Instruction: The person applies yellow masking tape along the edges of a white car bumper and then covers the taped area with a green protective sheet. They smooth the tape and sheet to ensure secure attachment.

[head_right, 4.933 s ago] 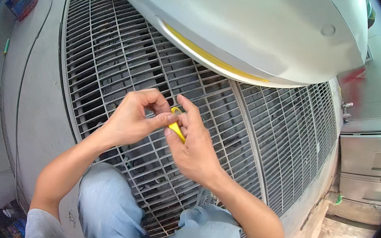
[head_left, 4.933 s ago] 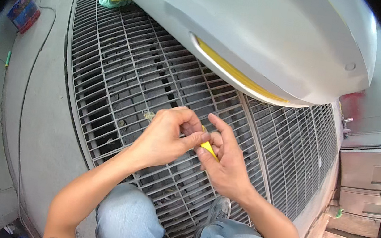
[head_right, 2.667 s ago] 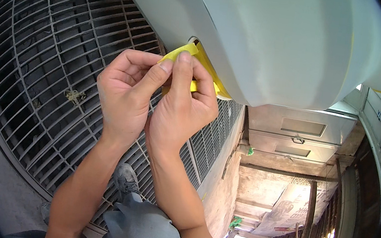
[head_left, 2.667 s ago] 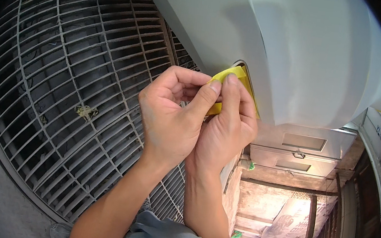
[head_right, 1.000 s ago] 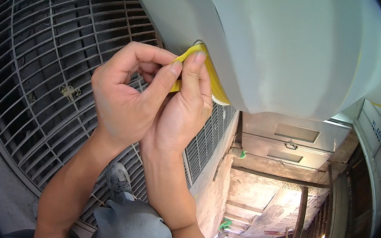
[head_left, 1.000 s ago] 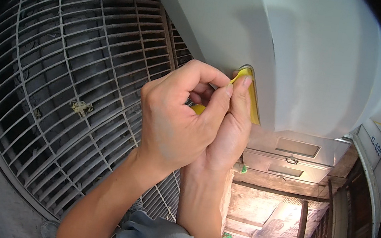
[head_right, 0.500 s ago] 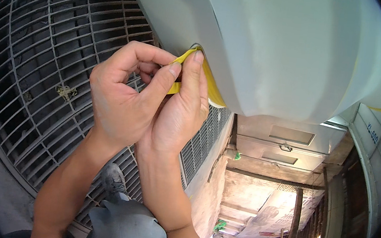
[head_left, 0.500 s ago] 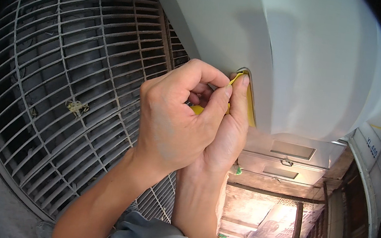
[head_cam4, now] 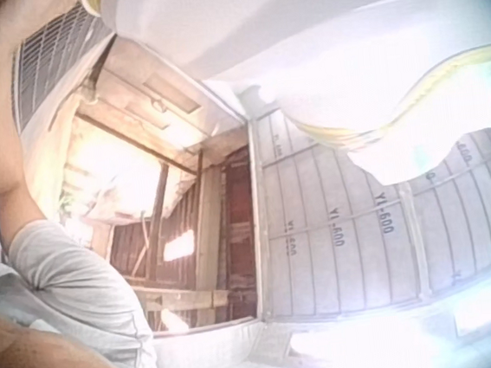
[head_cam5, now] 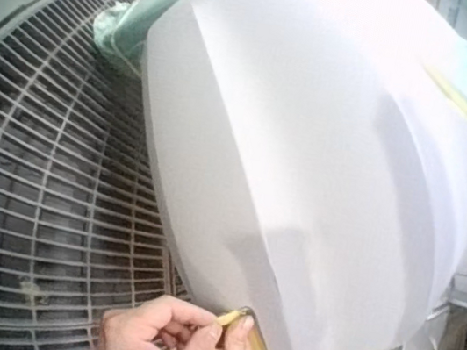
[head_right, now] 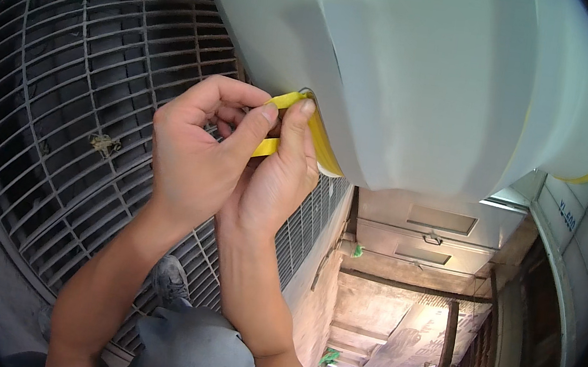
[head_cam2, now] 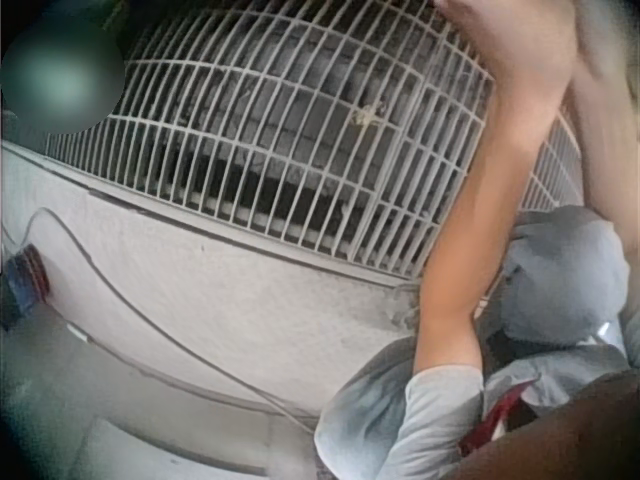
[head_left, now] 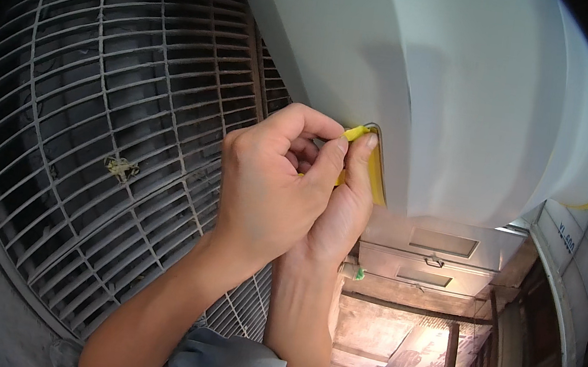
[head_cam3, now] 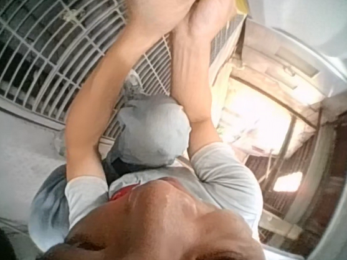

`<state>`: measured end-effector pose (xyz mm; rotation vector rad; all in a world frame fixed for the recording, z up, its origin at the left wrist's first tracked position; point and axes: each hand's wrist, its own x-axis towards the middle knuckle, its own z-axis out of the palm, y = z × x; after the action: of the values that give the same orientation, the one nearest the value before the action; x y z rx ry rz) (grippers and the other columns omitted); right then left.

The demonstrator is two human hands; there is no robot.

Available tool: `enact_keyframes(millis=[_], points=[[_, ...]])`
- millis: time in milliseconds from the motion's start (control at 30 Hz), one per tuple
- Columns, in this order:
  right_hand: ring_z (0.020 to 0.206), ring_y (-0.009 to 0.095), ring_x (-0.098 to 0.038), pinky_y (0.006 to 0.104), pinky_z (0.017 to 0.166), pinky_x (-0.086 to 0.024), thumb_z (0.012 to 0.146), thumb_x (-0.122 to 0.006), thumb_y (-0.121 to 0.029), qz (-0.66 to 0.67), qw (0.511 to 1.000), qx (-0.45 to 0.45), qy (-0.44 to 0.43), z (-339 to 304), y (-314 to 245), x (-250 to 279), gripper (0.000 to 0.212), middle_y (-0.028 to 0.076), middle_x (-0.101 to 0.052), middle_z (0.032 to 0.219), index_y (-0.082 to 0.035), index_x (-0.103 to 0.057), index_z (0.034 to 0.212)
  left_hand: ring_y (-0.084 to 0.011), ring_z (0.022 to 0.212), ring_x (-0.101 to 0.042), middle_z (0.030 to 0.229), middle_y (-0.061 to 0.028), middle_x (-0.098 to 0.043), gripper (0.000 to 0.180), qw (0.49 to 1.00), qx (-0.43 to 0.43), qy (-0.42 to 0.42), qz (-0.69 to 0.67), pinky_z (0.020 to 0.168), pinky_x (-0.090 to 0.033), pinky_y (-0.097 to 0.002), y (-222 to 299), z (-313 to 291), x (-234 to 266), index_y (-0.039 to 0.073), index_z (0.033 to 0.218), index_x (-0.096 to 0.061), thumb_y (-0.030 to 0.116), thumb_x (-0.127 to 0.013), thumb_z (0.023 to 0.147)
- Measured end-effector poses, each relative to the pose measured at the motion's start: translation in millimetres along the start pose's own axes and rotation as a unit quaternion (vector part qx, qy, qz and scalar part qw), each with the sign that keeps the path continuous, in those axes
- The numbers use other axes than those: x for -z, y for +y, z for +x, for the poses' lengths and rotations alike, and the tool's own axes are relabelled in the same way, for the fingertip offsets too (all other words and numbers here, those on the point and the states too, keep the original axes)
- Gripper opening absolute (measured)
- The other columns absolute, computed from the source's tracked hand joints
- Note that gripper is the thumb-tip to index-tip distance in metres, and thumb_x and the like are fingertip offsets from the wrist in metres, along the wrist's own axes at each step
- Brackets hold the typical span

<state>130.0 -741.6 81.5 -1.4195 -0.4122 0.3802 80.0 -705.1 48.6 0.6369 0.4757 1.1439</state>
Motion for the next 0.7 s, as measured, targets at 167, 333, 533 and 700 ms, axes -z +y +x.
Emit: enact_keyframes(millis=[167, 333, 533, 700], points=[[0.088, 0.015, -0.067, 0.0300, 0.076, -0.058, 0.114, -0.051, -0.036, -0.018, 1.000, 0.000, 0.003, -3.4, 1.1, 1.5, 0.039, 0.008, -0.067, 0.102, 0.000, -0.066, 0.111, -0.0064, 0.074, -0.067, 0.088, -0.0035, -0.076, 0.007, 1.000, 0.006, 0.000, 0.000, 0.069, -0.053, -0.0226, -0.6, 0.8, 1.1, -0.001, 0.099, -0.075, 0.003, -0.076, 0.093], [0.084, 0.018, -0.067, 0.0300, 0.075, -0.056, 0.115, -0.044, -0.041, -0.064, 0.997, 0.026, 0.028, -9.8, 1.9, -0.6, 0.040, 0.009, -0.067, 0.100, -0.005, -0.061, 0.111, -0.0068, 0.075, -0.067, 0.087, -0.0039, -0.076, 0.008, 1.000, -0.012, 0.003, 0.016, 0.071, -0.053, -0.0234, -4.9, 1.1, 0.8, -0.002, 0.098, -0.075, 0.003, -0.076, 0.093], [0.084, 0.011, -0.066, 0.0247, 0.074, -0.055, 0.110, -0.060, -0.027, -0.039, 0.999, 0.036, 0.009, -4.3, 0.3, 0.6, 0.027, 0.005, -0.070, 0.095, -0.003, -0.070, 0.104, -0.0070, 0.074, -0.066, 0.085, -0.0037, -0.076, 0.007, 0.999, -0.027, 0.011, 0.022, 0.072, -0.053, -0.0237, -6.3, 0.9, -2.0, -0.002, 0.096, -0.075, 0.004, -0.076, 0.092], [0.080, 0.009, -0.065, 0.0228, 0.071, -0.054, 0.108, -0.065, -0.022, -0.096, 0.991, 0.073, 0.051, -6.0, 1.2, -1.9, 0.024, 0.004, -0.072, 0.092, 0.000, -0.073, 0.099, -0.0077, 0.073, -0.067, 0.085, -0.0037, -0.076, 0.007, 0.999, -0.031, 0.014, 0.027, 0.072, -0.053, -0.0239, -4.7, 0.6, -1.7, -0.002, 0.096, -0.075, 0.004, -0.077, 0.092]])
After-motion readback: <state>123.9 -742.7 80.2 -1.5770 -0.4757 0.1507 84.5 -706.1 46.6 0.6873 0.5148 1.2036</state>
